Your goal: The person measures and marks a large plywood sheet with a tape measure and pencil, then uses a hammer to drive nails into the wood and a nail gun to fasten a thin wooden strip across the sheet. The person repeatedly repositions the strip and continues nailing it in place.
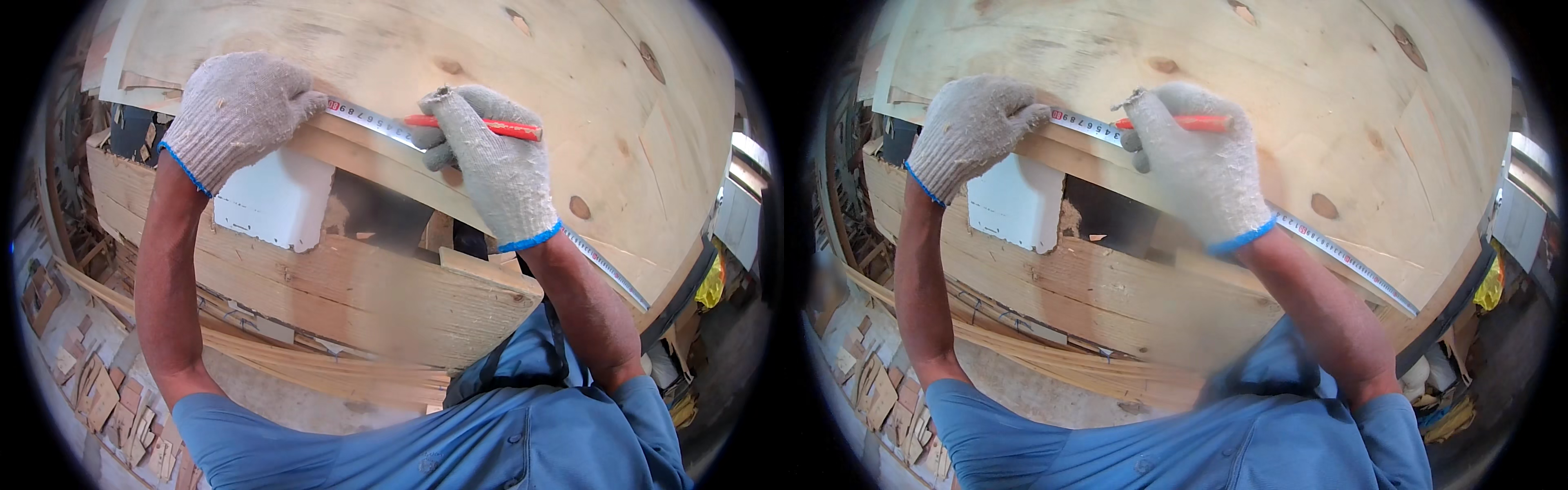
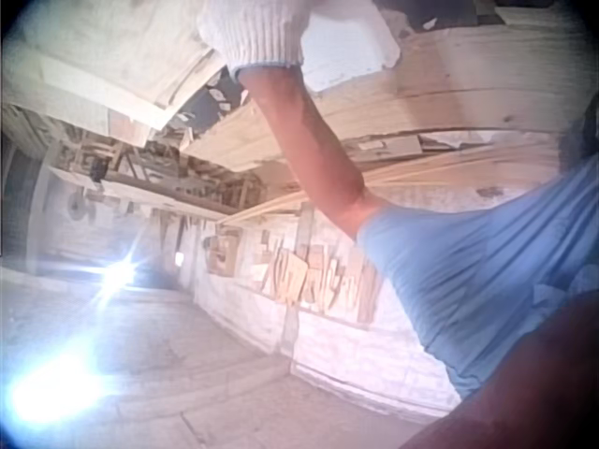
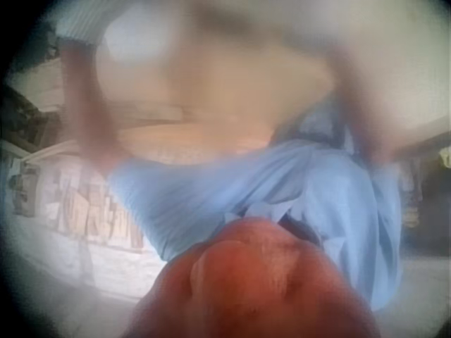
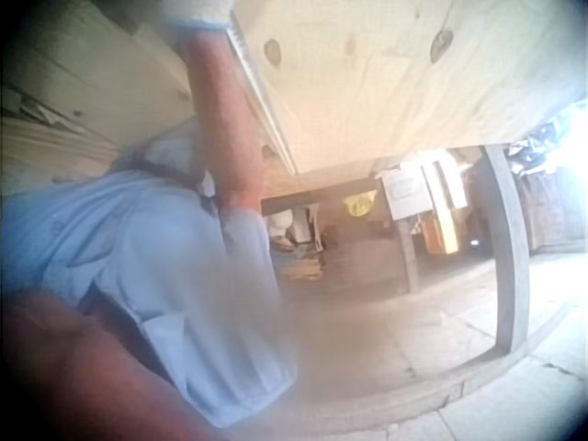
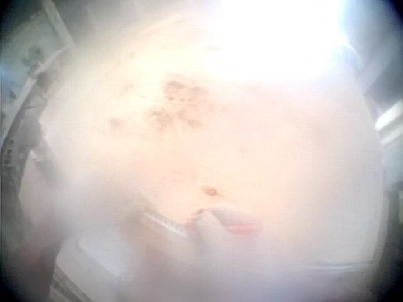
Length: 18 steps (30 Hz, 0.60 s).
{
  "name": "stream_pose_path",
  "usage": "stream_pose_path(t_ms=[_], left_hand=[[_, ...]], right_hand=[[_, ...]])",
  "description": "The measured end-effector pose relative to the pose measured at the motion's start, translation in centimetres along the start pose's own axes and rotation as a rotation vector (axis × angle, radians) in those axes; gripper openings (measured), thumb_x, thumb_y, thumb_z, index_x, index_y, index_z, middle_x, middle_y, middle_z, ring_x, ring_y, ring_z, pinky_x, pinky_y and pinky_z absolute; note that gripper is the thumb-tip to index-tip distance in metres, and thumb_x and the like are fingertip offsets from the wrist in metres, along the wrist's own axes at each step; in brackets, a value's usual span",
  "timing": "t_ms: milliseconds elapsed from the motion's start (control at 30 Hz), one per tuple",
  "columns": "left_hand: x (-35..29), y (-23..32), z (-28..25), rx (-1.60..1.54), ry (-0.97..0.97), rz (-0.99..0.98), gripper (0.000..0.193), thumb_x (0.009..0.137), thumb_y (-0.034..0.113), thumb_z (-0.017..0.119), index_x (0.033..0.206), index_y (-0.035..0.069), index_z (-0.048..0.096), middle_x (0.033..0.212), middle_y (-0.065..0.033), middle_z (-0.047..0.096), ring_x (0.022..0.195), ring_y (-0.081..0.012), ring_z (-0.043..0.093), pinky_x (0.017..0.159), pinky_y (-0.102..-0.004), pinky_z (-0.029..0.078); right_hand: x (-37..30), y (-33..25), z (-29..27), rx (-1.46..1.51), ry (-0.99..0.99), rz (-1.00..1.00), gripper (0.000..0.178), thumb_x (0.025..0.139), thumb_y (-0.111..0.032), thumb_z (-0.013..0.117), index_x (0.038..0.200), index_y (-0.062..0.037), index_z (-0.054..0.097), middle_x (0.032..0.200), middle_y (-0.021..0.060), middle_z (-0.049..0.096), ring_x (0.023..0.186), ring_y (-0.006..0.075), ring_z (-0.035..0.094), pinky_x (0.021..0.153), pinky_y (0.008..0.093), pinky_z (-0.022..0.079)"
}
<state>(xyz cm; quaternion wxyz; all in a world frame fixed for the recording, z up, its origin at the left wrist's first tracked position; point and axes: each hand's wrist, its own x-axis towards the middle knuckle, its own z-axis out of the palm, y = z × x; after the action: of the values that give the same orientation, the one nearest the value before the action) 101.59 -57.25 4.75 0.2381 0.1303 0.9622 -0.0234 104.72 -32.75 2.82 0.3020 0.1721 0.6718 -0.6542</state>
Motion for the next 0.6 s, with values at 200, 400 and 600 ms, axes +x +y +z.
stream_pose_path(t_ms=[200, 400, 600], left_hand=[[-0.01, -0.14, 0.4, -0.02, 0.04, 0.009, 0.038, 0.099, 0.041, 0.061, 0.086, 0.007, 0.073, 0.073, -0.0158, 0.064, 0.068, -0.034, 0.062, 0.066, -0.047, 0.048], [-0.1, 0.03, 0.08, -0.001, 0.023, 0.016, 0.039, 0.099, 0.04, 0.061, 0.085, 0.007, 0.072, 0.073, -0.0152, 0.064, 0.068, -0.0333, 0.063, 0.065, -0.0464, 0.048], [0.14, 0.38, -0.29, 0.024, -0.041, -0.036, 0.031, 0.099, 0.041, 0.059, 0.103, 0.02, 0.081, 0.082, -0.0125, 0.074, 0.078, -0.0328, 0.071, 0.075, -0.0474, 0.056]], right_hand=[[0.04, 0.16, 0.19, -0.015, 0.01, -0.046, 0.024, 0.098, -0.024, 0.066, 0.103, -0.0016, 0.074, 0.084, 0.0071, 0.074, 0.073, 0.0091, 0.067, 0.064, 0.0251, 0.054], [0.15, 0.36, 0.18, -0.014, 0.003, -0.045, 0.024, 0.098, -0.024, 0.065, 0.104, -0.0022, 0.075, 0.085, 0.0066, 0.074, 0.073, 0.0086, 0.067, 0.062, 0.0243, 0.054], [0.22, 0.75, 0.12, -0.041, 0.018, -0.083, 0.025, 0.098, -0.024, 0.065, 0.104, -0.0021, 0.075, 0.085, 0.0064, 0.074, 0.07, 0.0083, 0.066, 0.061, 0.0245, 0.053]])
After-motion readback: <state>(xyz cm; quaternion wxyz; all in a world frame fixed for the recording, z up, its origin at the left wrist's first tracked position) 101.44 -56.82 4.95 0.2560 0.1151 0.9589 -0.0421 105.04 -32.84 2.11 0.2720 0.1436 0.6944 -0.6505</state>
